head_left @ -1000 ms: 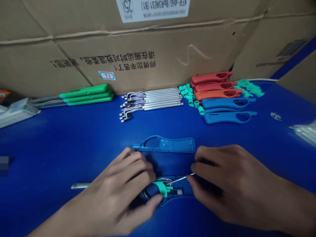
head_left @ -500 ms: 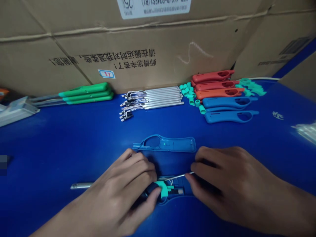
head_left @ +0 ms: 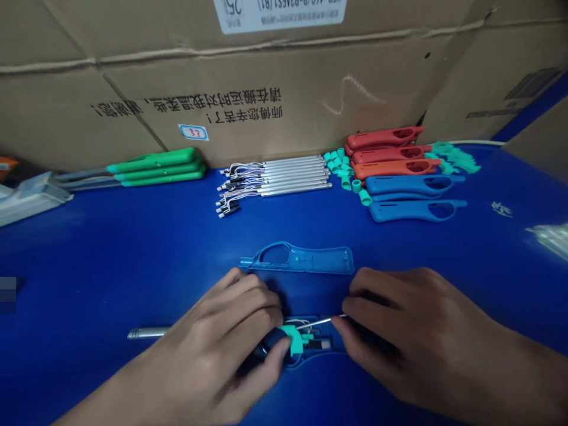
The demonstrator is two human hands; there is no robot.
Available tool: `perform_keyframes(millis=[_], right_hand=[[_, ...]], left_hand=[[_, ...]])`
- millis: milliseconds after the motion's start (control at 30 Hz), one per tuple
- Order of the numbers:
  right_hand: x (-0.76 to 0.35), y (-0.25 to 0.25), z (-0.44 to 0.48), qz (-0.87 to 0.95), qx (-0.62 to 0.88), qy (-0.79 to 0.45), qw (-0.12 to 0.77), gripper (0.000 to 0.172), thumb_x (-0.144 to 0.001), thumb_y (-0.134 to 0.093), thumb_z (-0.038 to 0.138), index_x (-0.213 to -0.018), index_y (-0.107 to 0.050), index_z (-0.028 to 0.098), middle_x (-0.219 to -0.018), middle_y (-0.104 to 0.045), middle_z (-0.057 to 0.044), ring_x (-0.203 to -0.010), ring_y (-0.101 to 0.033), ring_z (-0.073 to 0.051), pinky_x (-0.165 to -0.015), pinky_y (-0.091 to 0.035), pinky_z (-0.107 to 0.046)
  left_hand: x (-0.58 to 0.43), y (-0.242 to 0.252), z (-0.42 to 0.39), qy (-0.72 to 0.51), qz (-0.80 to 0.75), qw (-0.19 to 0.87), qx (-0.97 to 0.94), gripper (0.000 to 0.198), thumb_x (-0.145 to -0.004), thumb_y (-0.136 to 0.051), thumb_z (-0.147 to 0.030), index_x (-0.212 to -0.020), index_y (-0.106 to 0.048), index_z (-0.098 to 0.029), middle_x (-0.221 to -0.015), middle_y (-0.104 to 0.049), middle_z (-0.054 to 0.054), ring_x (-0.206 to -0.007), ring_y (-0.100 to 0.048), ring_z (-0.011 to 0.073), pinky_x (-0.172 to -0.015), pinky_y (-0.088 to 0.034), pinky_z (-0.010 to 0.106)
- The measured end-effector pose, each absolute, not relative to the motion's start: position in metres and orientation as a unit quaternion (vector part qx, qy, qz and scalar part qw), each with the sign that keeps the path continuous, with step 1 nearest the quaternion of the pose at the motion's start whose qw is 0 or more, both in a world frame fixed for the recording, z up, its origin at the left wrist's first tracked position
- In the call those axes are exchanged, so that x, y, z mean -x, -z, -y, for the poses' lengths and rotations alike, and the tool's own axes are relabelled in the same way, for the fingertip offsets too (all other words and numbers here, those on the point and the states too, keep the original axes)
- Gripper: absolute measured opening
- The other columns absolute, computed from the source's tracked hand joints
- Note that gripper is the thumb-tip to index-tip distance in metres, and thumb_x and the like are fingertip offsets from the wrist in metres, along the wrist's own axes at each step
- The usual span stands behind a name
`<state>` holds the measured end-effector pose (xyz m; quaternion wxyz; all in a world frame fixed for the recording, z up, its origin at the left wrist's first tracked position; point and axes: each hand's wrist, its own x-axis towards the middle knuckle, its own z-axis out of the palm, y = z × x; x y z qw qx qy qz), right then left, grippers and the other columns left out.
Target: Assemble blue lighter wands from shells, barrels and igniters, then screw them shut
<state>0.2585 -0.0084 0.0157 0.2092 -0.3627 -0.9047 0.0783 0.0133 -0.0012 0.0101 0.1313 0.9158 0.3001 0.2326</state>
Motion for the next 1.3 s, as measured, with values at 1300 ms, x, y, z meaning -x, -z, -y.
perform_keyframes(millis=[1300], right_hand=[[-0.2602,-0.0137,0.0086,0.923,0.334,-0.062,0.181,0.027,-0.095,-0.049,0.017,-0.071,-0.061,0.018,-0.069,-0.058,0.000,-0.064,-0.056,-0.013,-0.051,-0.033,-0.032]], left_hand=[[-0.0107,-0.0100,-0.0025,-0.228,-0.266,0.157,-0.923,0.013,-0.084,-0.058,-0.010,-0.093,-0.066,-0.015,-0.083,-0.064,0.007,-0.078,-0.059,0.0191,-0.073,-0.052,0.037]])
